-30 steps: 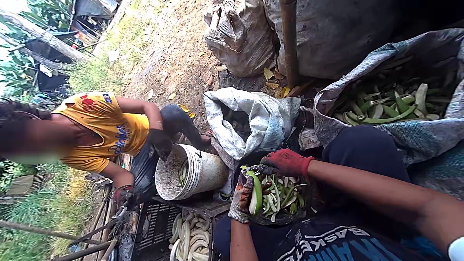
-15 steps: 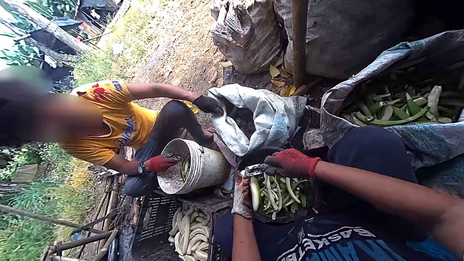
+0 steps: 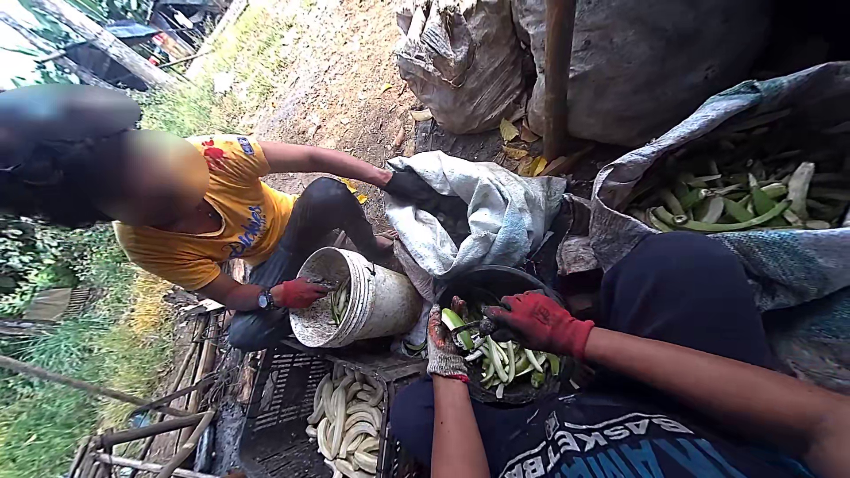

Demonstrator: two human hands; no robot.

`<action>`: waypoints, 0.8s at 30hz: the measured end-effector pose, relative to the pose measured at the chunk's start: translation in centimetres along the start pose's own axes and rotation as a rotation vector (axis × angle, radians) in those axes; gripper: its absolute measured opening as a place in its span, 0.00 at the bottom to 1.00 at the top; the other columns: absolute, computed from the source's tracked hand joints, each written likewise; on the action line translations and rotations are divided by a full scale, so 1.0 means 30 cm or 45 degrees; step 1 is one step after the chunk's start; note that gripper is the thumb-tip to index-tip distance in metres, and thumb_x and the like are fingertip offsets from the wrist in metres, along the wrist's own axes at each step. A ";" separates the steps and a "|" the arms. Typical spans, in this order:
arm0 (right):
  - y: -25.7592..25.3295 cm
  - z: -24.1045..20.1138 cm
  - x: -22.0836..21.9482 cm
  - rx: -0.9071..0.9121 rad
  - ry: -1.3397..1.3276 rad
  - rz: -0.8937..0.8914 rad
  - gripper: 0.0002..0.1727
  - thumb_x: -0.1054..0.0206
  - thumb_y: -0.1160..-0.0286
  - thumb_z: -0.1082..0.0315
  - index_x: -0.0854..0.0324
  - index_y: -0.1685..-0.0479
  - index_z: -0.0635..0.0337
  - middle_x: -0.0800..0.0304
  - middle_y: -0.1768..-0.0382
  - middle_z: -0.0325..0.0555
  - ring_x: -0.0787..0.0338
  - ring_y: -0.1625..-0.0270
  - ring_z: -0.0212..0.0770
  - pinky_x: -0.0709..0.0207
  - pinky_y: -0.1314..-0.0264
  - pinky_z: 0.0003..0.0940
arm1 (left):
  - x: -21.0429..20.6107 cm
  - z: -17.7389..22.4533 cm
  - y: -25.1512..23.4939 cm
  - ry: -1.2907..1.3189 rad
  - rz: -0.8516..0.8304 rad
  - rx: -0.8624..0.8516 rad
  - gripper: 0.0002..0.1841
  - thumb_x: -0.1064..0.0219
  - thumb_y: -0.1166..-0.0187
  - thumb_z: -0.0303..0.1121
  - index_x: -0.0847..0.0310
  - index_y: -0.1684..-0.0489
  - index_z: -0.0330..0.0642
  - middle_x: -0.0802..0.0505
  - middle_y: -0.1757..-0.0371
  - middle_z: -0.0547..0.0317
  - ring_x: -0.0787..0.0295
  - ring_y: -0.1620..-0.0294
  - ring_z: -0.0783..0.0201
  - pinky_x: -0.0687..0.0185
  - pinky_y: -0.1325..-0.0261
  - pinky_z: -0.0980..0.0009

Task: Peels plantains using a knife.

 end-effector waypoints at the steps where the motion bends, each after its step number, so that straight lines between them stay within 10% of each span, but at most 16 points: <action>1: -0.012 0.001 0.012 -0.049 -0.014 -0.053 0.25 0.37 0.16 0.58 0.23 0.23 0.55 0.13 0.44 0.72 0.11 0.44 0.73 0.21 0.45 0.68 | -0.005 -0.005 0.004 -0.020 -0.042 0.035 0.21 0.63 0.06 0.46 0.25 0.50 0.45 0.08 0.63 0.57 0.06 0.66 0.66 0.10 0.65 0.74; 9: -0.023 0.005 0.055 -0.027 -0.007 -0.180 0.22 0.37 0.16 0.60 0.22 0.26 0.56 0.13 0.44 0.70 0.11 0.44 0.72 0.22 0.45 0.67 | -0.032 -0.020 0.031 -0.016 -0.133 0.136 0.25 0.63 0.07 0.52 0.23 0.54 0.45 0.09 0.68 0.58 0.09 0.71 0.66 0.12 0.69 0.74; 15: -0.068 0.026 0.078 -0.213 -0.067 -0.242 0.21 0.40 0.14 0.62 0.23 0.27 0.60 0.14 0.40 0.69 0.12 0.39 0.71 0.22 0.42 0.68 | -0.046 -0.018 0.060 -0.490 -0.207 -0.183 0.21 0.63 0.04 0.43 0.27 0.40 0.38 0.10 0.59 0.50 0.09 0.60 0.60 0.10 0.57 0.65; 20: -0.104 0.047 0.111 -0.243 -0.096 -0.286 0.21 0.41 0.13 0.64 0.23 0.26 0.59 0.13 0.40 0.67 0.12 0.37 0.69 0.23 0.40 0.67 | -0.051 -0.030 0.102 -0.844 -0.139 -0.190 0.29 0.72 0.05 0.52 0.35 0.30 0.38 0.09 0.59 0.50 0.09 0.70 0.58 0.11 0.70 0.64; 24: -0.123 0.070 0.114 -0.244 -0.166 -0.327 0.21 0.41 0.13 0.65 0.23 0.24 0.58 0.12 0.39 0.65 0.12 0.35 0.67 0.24 0.36 0.67 | -0.024 -0.024 0.110 -0.954 -0.326 -0.248 0.24 0.52 0.07 0.39 0.42 0.18 0.32 0.07 0.53 0.42 0.05 0.63 0.54 0.06 0.55 0.61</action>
Point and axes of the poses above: each hand's wrist, its own y-axis away from the middle knuckle, its own x-axis out of the back of the hand, z = x × y, the point moved 3 cm from there along -y, towards the middle knuckle
